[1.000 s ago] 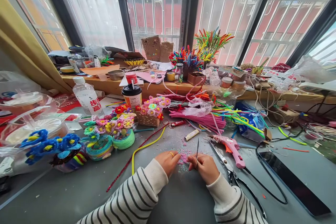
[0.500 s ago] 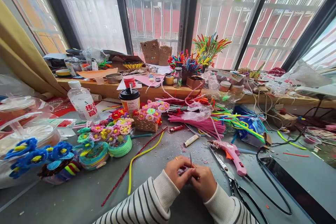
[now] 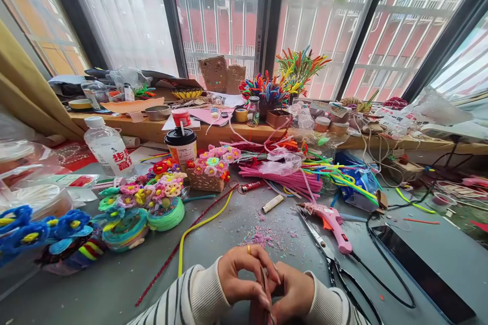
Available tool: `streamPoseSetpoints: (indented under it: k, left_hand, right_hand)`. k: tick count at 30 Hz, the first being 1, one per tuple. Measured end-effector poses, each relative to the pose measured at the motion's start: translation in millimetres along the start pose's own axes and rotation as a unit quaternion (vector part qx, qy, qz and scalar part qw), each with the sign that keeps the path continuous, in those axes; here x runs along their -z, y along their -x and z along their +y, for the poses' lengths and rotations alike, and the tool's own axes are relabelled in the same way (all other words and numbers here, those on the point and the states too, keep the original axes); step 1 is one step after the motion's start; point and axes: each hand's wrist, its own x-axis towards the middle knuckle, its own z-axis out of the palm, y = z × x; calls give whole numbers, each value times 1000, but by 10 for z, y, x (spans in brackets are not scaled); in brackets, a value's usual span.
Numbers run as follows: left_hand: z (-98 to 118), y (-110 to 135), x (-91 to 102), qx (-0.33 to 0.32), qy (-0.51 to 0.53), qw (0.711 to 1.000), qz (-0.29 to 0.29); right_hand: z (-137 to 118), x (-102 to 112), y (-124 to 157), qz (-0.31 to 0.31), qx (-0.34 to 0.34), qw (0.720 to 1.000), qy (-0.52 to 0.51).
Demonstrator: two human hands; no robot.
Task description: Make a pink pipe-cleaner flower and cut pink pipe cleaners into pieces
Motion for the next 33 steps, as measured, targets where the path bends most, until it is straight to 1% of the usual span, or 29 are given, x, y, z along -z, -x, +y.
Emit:
streamPoseSetpoints:
  k: [1, 3, 4, 6, 9, 10, 12, 13, 14, 15, 16, 17, 18, 19, 20, 21, 22, 24, 27, 28, 30, 32, 33]
  left_hand:
    - [36, 10, 23, 0, -4, 1000, -1]
    - [127, 21, 93, 1, -10, 1000, 7]
    - [179, 22, 140, 4, -14, 1000, 17]
    - [277, 21, 253, 35, -24, 998, 41]
    - [351, 32, 443, 98, -63, 987, 109]
    - [349, 41, 507, 113, -84, 981, 130]
    - [310, 64, 632, 135, -143, 968, 154]
    - [278, 74, 691, 142, -211, 955, 156]
    - [242, 81, 747, 145, -311, 927, 149]
    - [205, 85, 798, 158, -421, 883, 134]
    - [169, 85, 843, 189, -512, 830, 115]
    - [135, 80, 880, 231, -573, 780, 100]
    - [106, 70, 909, 271, -611, 739, 79]
    - [84, 56, 930, 307, -636, 706, 60]
    - [68, 39, 942, 337, -649, 681, 47]
    - [61, 18, 946, 357, -656, 663, 40]
    - [61, -6, 942, 369, -661, 652, 36]
    - [84, -66, 913, 374, -669, 642, 38]
    - [149, -185, 814, 359, -678, 641, 34]
    - [171, -232, 768, 342, -681, 647, 24]
    - [204, -334, 664, 320, -695, 643, 28]
    - [220, -445, 559, 270, -693, 668, 20]
    - [220, -505, 512, 264, -690, 673, 25]
  right_hand:
    - [-10, 7, 3, -66, -16, 997, -22]
    - [-26, 36, -11, -104, -32, 992, -63]
    - [-27, 55, -28, -92, -36, 992, -80]
    - [-9, 91, -74, -33, -41, 994, -97]
    - [66, 130, -151, 87, -37, 992, -86]
    - [98, 137, -174, 116, -36, 989, -80]
    - [159, 143, -209, 151, -35, 986, -60]
    - [183, 143, -221, 161, -34, 985, -48]
    - [200, 140, -229, 167, -33, 985, -36]
    - [210, 137, -233, 171, -31, 985, -26]
    - [213, 132, -235, 175, -28, 984, -17]
    - [208, 127, -234, 178, -25, 984, -9]
    - [198, 123, -232, 183, -23, 983, 1]
    - [185, 119, -229, 188, -21, 982, 12]
    - [171, 115, -226, 192, -18, 981, 23]
    - [158, 113, -223, 196, -17, 980, 34]
    - [149, 111, -221, 197, -16, 979, 44]
    - [143, 110, -217, 195, -14, 979, 60]
    - [157, 116, -213, 190, -11, 979, 75]
    - [164, 120, -211, 190, -11, 979, 78]
    - [174, 130, -207, 194, -11, 977, 83]
    - [178, 138, -204, 201, -10, 976, 89]
    - [177, 140, -203, 204, -8, 974, 94]
